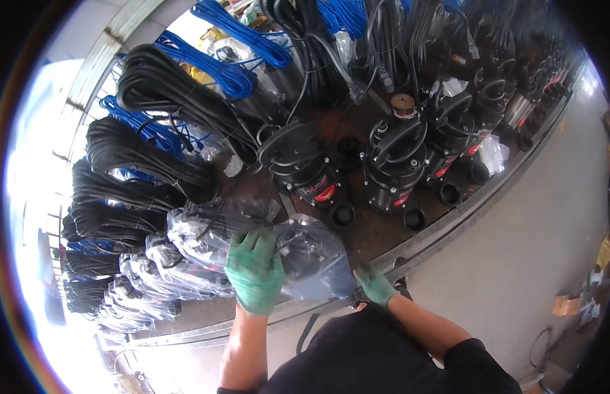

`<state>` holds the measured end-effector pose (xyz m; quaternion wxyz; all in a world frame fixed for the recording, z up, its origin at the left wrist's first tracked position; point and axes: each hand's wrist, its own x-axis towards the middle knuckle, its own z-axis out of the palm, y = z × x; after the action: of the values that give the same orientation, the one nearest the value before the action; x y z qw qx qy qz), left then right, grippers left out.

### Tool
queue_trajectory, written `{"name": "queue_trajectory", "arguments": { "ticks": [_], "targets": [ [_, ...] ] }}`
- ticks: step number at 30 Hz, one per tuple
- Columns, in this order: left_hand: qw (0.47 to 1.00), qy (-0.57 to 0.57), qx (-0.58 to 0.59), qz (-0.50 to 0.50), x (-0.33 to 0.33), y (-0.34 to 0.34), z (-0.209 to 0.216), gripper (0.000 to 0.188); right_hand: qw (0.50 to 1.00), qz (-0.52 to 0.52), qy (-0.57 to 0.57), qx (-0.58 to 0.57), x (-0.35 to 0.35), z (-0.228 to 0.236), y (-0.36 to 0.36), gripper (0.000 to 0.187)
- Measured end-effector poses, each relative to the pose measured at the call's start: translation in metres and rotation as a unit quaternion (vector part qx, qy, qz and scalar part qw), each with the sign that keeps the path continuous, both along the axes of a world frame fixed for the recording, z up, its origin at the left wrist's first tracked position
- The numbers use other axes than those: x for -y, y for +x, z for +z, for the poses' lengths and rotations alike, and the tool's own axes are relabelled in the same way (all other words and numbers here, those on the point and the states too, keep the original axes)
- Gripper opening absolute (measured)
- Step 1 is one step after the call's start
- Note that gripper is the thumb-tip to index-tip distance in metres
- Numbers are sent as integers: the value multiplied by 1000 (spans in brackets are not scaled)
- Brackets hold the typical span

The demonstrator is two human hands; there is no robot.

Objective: The person picks up water pumps from a rack, inserts each into a plastic bag, and places them back onto the shelf.

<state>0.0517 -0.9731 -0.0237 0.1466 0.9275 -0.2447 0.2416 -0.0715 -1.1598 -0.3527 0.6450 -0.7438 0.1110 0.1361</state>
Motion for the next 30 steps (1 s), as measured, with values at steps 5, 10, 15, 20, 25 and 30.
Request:
{"name": "queue_trajectory", "arguments": {
  "ticks": [5, 10, 15, 20, 25, 30],
  "targets": [
    [1000, 18, 6, -12, -19, 20, -7, 29, 988, 24, 102, 112, -74, -60, 15, 66],
    [998, 51, 44, 7, -49, 88, -10, 23, 882, -53, 411, -226, -94, 26, 95, 74],
    [997, 59, 49, 22, -72, 138, -14, 24, 980, 162, -110, 25, -68, 61, 139, 53],
    [991, 67, 78, 84, -71, 135, -23, 27, 903, 77, -338, 254, 19, 118, 137, 37],
    [988, 94, 55, 109, -64, 136, -16, 35, 882, 238, -336, 231, 47, 72, 158, 20],
    [982, 85, 65, 152, -67, 132, -21, 36, 874, 290, -322, 222, 57, 96, 131, 20]
  ]
}}
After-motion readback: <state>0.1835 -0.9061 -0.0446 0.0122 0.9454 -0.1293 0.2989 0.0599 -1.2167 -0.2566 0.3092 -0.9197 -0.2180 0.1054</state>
